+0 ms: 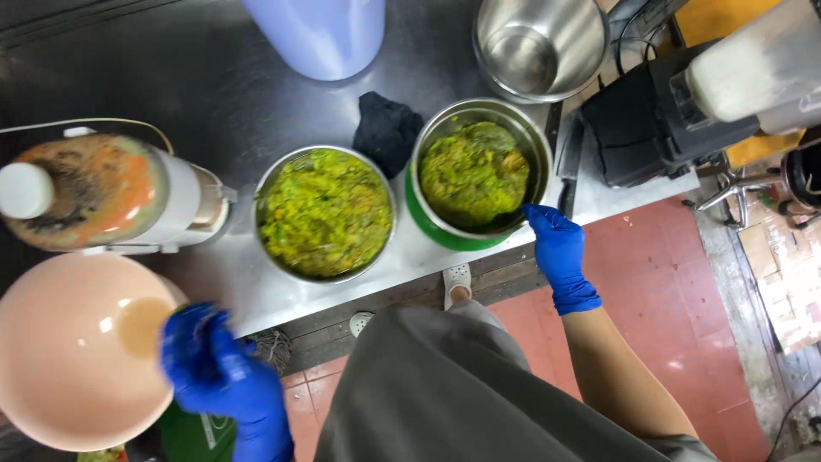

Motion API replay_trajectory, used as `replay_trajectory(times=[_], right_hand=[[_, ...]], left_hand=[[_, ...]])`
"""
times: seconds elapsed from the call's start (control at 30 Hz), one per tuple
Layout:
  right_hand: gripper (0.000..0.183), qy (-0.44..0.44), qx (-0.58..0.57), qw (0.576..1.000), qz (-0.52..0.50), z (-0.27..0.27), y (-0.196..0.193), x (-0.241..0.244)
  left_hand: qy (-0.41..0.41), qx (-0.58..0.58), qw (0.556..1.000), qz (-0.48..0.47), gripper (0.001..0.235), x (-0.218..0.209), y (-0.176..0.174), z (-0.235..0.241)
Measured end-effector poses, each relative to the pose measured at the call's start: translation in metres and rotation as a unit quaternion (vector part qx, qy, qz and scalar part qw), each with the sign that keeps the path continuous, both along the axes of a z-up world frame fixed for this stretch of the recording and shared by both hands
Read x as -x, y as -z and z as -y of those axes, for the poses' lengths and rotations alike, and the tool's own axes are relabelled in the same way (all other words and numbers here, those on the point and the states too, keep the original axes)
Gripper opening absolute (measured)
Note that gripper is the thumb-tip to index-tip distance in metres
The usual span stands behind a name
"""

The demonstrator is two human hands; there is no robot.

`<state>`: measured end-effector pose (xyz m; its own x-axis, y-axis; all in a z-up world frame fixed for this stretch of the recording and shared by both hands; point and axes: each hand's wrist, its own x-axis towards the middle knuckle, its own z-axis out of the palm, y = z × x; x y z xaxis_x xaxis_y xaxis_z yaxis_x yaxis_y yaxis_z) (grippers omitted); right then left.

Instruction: The person retrieves a bag of green food from a refrigerator, empties it into a metal bowl, and mixes the contents by hand. The person then transfers the mixture into a second metal bowl and continues mixing.

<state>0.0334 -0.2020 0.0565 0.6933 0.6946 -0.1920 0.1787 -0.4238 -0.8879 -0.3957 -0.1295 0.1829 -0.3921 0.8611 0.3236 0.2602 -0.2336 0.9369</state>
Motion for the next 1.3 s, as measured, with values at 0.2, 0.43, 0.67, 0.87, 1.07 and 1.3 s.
replay_trajectory(times=[0.2, 0.43, 0.67, 0.87, 1.07, 1.3], right_hand=[[0.023, -0.184, -0.008, 0.981, 0.063, -0.024, 0.009, -0.056], [0.041, -0.498, -0.035, 0.800, 0.333, -0.074, 0.063, -0.081], [0.060, -0.515, 0.144, 0.804, 0.258, -0.095, 0.091, -0.072], [0.041, -0.464, 0.008, 0.860, 0.213, -0.100, 0.117, -0.078], [0.034, -0.100, 0.143, 0.978, 0.110, -0.095, 0.152, -0.078], [0.051, -0.104, 0.078, 0.986, -0.107, -0.112, 0.218, -0.098]], left_hand=[[0.297, 0.150, 0.937, -0.107, 0.032, -0.173, 0.049, -0.010], [0.450, 0.219, 0.742, -0.446, 0.060, -0.317, 0.181, -0.061], [0.429, 0.264, 0.686, -0.525, 0.065, -0.330, 0.234, -0.068], [0.447, 0.334, 0.714, -0.423, 0.063, -0.328, 0.211, -0.083], [0.210, 0.405, 0.843, -0.283, 0.069, -0.339, 0.209, -0.094], [0.168, 0.500, 0.839, -0.136, 0.081, -0.346, 0.274, -0.119]])
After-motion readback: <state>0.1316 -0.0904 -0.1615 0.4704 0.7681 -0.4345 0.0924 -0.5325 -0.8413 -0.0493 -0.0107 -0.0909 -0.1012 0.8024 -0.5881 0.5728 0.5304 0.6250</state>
